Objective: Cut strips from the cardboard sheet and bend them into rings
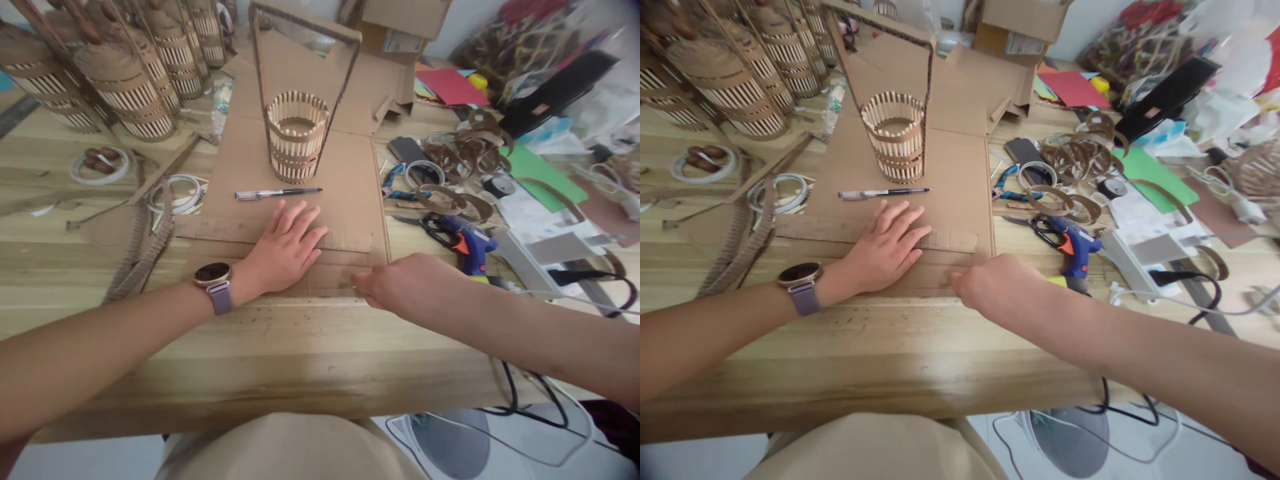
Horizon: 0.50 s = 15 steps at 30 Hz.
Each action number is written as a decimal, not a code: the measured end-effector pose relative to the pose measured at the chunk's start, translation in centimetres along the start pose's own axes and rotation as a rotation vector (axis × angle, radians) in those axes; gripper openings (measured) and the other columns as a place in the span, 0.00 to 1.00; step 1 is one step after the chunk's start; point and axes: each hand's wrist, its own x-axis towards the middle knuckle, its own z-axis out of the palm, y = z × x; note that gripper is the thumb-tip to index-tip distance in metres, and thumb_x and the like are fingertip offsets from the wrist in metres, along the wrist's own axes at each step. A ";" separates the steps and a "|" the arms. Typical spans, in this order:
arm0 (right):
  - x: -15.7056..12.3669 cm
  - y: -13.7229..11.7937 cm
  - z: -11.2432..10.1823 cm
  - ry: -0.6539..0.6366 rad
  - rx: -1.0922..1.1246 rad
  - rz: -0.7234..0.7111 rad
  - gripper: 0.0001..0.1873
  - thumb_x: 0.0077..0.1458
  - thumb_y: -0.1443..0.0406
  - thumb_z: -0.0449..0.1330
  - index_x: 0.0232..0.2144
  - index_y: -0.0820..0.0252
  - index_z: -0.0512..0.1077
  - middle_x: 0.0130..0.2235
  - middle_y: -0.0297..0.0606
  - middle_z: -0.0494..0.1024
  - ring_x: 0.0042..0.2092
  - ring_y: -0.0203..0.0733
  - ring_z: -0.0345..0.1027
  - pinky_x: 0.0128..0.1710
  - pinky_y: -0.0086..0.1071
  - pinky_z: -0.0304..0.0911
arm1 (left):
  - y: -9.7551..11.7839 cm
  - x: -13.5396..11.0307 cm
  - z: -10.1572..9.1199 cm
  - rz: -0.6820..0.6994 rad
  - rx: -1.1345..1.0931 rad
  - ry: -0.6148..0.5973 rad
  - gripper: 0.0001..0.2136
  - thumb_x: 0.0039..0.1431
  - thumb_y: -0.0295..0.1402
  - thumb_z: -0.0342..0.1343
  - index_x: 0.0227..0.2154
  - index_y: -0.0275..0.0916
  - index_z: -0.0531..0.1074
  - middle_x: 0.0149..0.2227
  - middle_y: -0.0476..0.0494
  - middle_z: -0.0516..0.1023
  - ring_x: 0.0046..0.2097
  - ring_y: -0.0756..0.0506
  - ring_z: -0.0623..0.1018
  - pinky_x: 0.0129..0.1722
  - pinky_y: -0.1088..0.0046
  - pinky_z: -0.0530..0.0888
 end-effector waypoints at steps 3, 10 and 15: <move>-1.1 1.1 1.4 0.034 -0.022 0.004 0.17 0.58 0.73 0.56 0.49 0.55 0.71 0.25 0.34 0.79 0.25 0.41 0.74 0.19 0.32 0.38 | -0.1 0.0 0.1 0.006 0.007 0.002 0.17 0.70 0.34 0.46 0.56 0.32 0.70 0.63 0.27 0.65 0.67 0.29 0.59 0.66 0.34 0.52; -3.0 3.6 4.4 0.026 -0.018 0.038 0.17 0.63 0.68 0.53 0.52 0.54 0.70 0.28 0.37 0.79 0.24 0.41 0.71 0.20 0.31 0.36 | 0.0 0.0 -0.1 0.024 0.048 -0.021 0.18 0.70 0.34 0.47 0.57 0.30 0.69 0.63 0.25 0.65 0.66 0.28 0.60 0.66 0.36 0.53; -4.1 5.2 6.1 0.049 0.022 0.026 0.12 0.63 0.64 0.53 0.46 0.55 0.73 0.28 0.36 0.78 0.24 0.39 0.68 0.20 0.32 0.36 | 0.1 0.0 -0.1 0.003 0.018 -0.021 0.17 0.69 0.33 0.48 0.56 0.32 0.69 0.64 0.26 0.65 0.66 0.28 0.60 0.66 0.35 0.52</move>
